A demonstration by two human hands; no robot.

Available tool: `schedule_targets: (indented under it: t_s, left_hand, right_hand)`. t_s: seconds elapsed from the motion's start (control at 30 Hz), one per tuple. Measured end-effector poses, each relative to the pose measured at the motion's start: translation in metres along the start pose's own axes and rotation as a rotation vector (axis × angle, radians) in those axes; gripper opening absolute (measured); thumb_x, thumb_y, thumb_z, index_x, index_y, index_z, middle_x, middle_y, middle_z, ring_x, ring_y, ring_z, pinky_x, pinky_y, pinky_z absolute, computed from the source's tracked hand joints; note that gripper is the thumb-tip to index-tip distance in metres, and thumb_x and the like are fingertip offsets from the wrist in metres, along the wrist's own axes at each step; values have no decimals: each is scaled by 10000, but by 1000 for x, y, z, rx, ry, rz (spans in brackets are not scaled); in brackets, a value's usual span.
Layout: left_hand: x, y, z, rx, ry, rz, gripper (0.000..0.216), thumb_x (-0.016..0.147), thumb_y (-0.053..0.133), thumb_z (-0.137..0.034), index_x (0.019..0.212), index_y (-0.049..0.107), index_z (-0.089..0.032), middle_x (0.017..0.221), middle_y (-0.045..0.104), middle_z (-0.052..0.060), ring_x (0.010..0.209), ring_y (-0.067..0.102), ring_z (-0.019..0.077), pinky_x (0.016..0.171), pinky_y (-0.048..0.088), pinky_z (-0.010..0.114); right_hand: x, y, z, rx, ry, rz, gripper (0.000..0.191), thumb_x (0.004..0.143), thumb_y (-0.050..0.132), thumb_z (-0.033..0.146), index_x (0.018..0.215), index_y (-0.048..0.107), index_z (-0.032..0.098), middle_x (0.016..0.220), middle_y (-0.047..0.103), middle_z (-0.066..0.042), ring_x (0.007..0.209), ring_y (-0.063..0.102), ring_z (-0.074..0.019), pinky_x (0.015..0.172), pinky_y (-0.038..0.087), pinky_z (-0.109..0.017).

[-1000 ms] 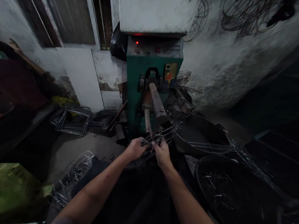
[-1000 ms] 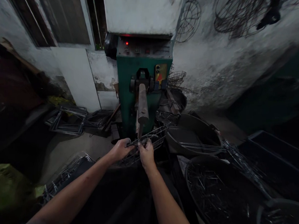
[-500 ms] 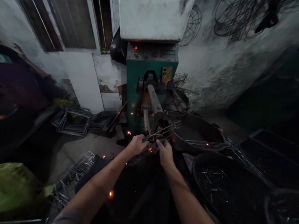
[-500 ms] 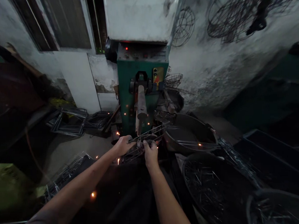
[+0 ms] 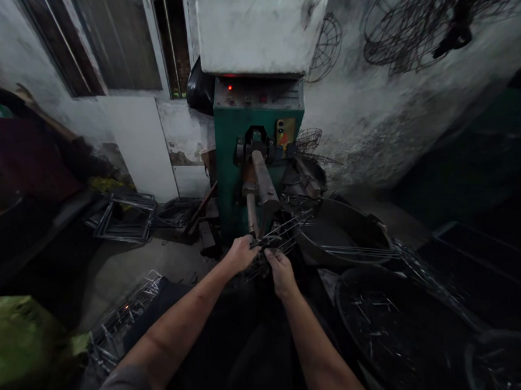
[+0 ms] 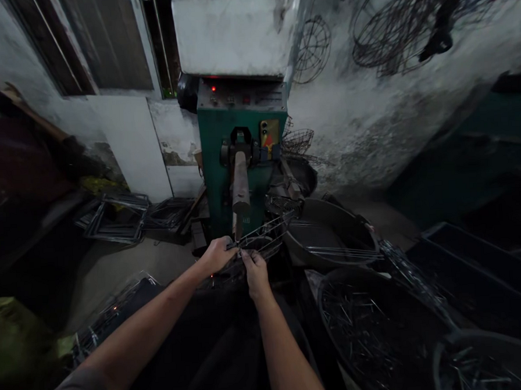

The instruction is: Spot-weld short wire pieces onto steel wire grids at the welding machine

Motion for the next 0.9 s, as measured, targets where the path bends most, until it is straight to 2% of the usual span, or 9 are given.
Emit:
schedule_targets:
  t_s: [0.13, 0.3, 0.47, 0.6, 0.67, 0.8, 0.9]
  left_hand:
    - [1, 1, 0, 8, 2, -14, 158, 768, 574, -255, 666, 532, -141, 631, 540, -7, 661, 521, 134, 589, 360, 224]
    - [1, 2, 1, 6, -2, -29, 169, 756, 588, -253, 655, 500, -151, 625, 513, -9, 650, 507, 137, 589, 354, 233]
    - [2, 2, 1, -8, -23, -38, 157, 739, 598, -227, 662, 478, -161, 638, 511, -7, 664, 513, 147, 599, 352, 244]
    - [-3, 1, -1, -33, -17, -35, 158, 759, 581, -248, 680, 469, -169, 650, 516, -11, 667, 503, 139, 602, 351, 241]
    - [-9, 0, -1, -133, -9, -26, 194, 776, 571, -303, 678, 466, -174, 637, 496, -22, 655, 476, 129, 595, 343, 237]
    - [-20, -2, 6, -582, -90, 25, 327, 761, 563, -465, 651, 462, -175, 614, 433, -38, 619, 395, 107, 578, 335, 230]
    - [-25, -5, 9, -719, -153, 93, 380, 685, 616, -519, 664, 473, -168, 615, 448, -35, 597, 414, 99, 564, 354, 225]
  right_hand:
    - [0, -1, -1, 3, 13, -8, 349, 616, 718, 482, 757, 626, 176, 685, 635, 0, 742, 600, -189, 691, 482, -301]
    - [9, -3, -8, 46, 88, -58, 342, 544, 739, 422, 749, 616, 177, 659, 640, 8, 688, 598, -182, 712, 478, -314]
    - [22, 6, -9, 173, 147, 13, 277, 493, 738, 325, 694, 594, 202, 595, 614, 42, 616, 579, -165, 622, 465, -281]
    - [26, 10, -7, 228, 141, 13, 262, 481, 738, 298, 655, 560, 215, 560, 586, 64, 582, 566, -154, 589, 453, -270]
    - [25, 10, -6, 220, 142, 11, 270, 483, 741, 306, 649, 547, 217, 555, 583, 63, 614, 584, -168, 608, 461, -281]
    - [23, 10, -6, 164, 111, 21, 279, 501, 737, 338, 665, 547, 215, 563, 587, 52, 669, 603, -188, 627, 469, -292]
    - [21, 10, -8, 144, 98, 31, 286, 534, 728, 360, 706, 552, 213, 586, 597, 44, 661, 602, -184, 614, 467, -289]
Point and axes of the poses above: each hand's wrist, its own x-axis towards the middle knuckle, its own y-axis out of the palm, z = x × y, the point moved 4 cm from there along x, towards the middle knuckle
